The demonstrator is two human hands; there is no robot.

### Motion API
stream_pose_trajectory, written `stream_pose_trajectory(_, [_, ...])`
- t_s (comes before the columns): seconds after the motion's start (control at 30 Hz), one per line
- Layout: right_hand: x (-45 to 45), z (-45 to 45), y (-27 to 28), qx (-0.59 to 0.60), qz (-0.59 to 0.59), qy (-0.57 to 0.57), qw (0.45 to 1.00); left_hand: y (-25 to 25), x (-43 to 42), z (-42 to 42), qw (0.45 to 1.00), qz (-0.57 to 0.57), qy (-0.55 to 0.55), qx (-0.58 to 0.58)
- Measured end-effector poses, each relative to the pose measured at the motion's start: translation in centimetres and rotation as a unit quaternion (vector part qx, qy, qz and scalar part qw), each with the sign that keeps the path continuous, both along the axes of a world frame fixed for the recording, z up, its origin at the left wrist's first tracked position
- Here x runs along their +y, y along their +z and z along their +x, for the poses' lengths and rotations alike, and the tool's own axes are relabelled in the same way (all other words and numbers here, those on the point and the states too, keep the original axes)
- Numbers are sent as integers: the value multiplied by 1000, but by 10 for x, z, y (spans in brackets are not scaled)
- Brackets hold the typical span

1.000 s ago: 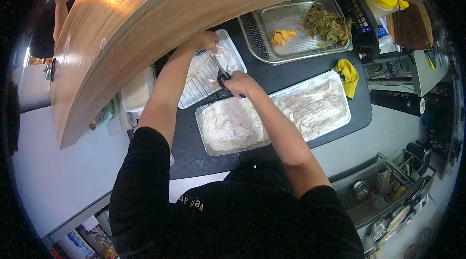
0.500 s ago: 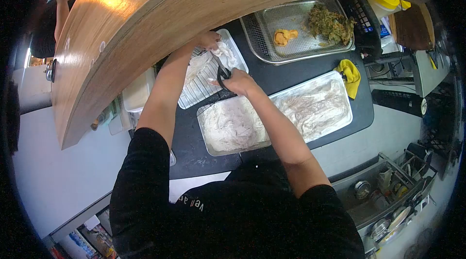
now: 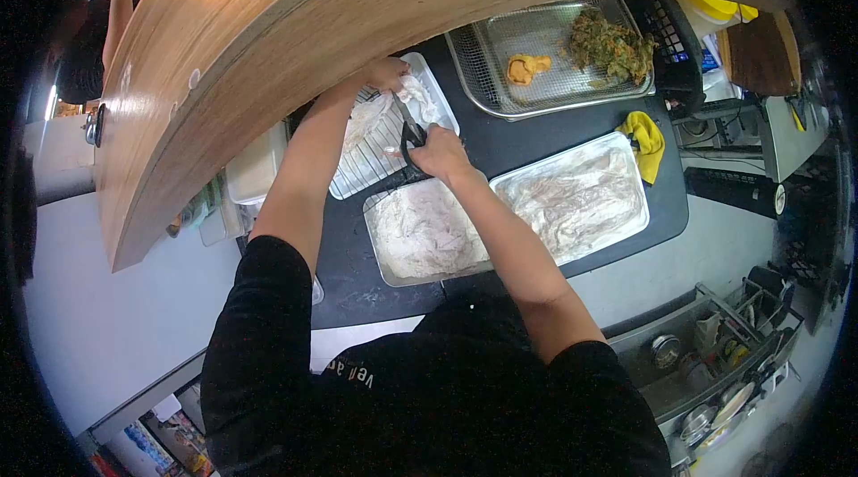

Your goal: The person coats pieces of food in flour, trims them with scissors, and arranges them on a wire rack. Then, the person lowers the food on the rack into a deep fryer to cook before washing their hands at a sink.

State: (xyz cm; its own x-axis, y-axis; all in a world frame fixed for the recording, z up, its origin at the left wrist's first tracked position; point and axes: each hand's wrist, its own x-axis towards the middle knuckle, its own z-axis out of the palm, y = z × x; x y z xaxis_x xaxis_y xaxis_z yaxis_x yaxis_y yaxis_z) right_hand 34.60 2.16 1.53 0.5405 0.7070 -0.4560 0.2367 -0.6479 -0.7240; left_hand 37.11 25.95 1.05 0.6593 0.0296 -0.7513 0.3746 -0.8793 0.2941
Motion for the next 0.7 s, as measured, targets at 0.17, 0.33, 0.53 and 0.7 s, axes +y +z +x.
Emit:
stream_pose_trajectory(0.17, [1, -4, -13, -56, 22, -9, 998, 4, 0, 0, 1000, -2, 5, 4])
stream_pose_trajectory(0.33, [2, 6, 28, -14, -80, 51, 995, 5, 0, 0, 1000, -4, 8, 7])
stream_pose_trajectory(0.53, [11, 8, 35, 18, -109, 59, 992, 10, -1, 1, 1000, -5, 13, 10])
stream_pose_trajectory(0.7, [19, 7, 37, -11, -114, 61, 991, 10, -2, 2, 1000, -7, 17, 14])
